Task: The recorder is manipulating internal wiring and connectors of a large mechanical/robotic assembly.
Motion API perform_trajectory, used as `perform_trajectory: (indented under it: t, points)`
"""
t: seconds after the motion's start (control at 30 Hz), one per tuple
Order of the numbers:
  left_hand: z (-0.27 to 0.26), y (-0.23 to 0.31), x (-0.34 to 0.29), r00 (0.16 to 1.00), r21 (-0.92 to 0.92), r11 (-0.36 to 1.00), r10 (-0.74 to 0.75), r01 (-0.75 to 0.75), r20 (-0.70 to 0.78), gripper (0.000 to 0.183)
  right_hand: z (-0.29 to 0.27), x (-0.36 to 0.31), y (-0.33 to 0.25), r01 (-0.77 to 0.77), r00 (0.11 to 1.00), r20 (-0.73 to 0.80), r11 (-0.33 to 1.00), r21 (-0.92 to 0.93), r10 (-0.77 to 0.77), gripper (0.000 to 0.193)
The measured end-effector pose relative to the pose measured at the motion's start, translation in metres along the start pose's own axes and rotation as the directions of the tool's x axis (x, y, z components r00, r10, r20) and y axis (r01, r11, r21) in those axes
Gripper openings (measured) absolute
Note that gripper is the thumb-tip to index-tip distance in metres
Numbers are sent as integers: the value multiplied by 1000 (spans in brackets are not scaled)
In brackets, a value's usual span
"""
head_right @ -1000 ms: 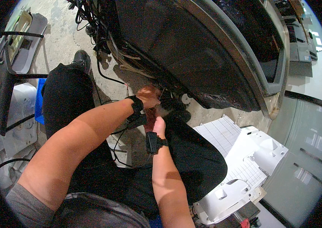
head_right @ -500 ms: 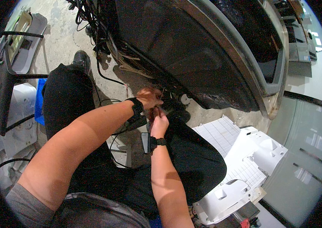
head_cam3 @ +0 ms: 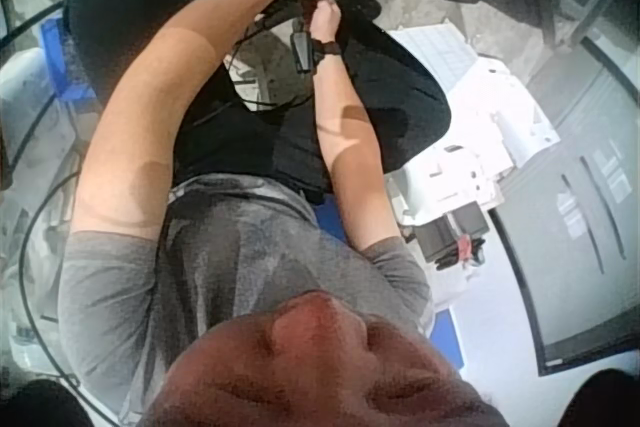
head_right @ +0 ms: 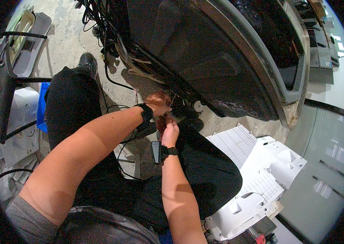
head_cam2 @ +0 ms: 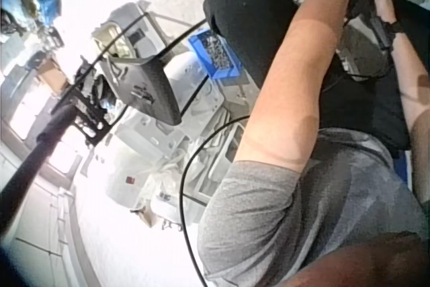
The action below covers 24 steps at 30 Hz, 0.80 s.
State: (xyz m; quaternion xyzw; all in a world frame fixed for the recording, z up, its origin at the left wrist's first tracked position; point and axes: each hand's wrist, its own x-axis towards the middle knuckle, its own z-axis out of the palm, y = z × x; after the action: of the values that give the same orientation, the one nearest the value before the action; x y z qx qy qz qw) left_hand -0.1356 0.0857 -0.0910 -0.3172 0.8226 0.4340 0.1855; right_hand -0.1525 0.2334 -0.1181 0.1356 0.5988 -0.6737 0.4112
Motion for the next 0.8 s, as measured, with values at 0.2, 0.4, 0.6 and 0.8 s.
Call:
perform_trajectory:
  t: [0.2, 0.4, 0.6, 0.8]
  points:
    - [9, -11, 7, 999, 57, 998, 20, -22, 43, 45, -12, 9, 8, 4, 1000, -17, 996, -90, -6, 25]
    - [14, -17, 11, 996, 145, 985, 90, -93, 25, 45, -11, 21, -12, 35, 998, -51, 990, -135, -42, 33]
    - [11, -23, 1, 999, 217, 975, 34, -38, 22, 40, 22, 13, -41, -45, 998, -46, 993, 108, 50, 25]
    - [-26, -11, -33, 957, 318, 923, 139, -218, 254, 34, 40, 8, -44, -107, 993, 43, 993, -50, 110, 25]
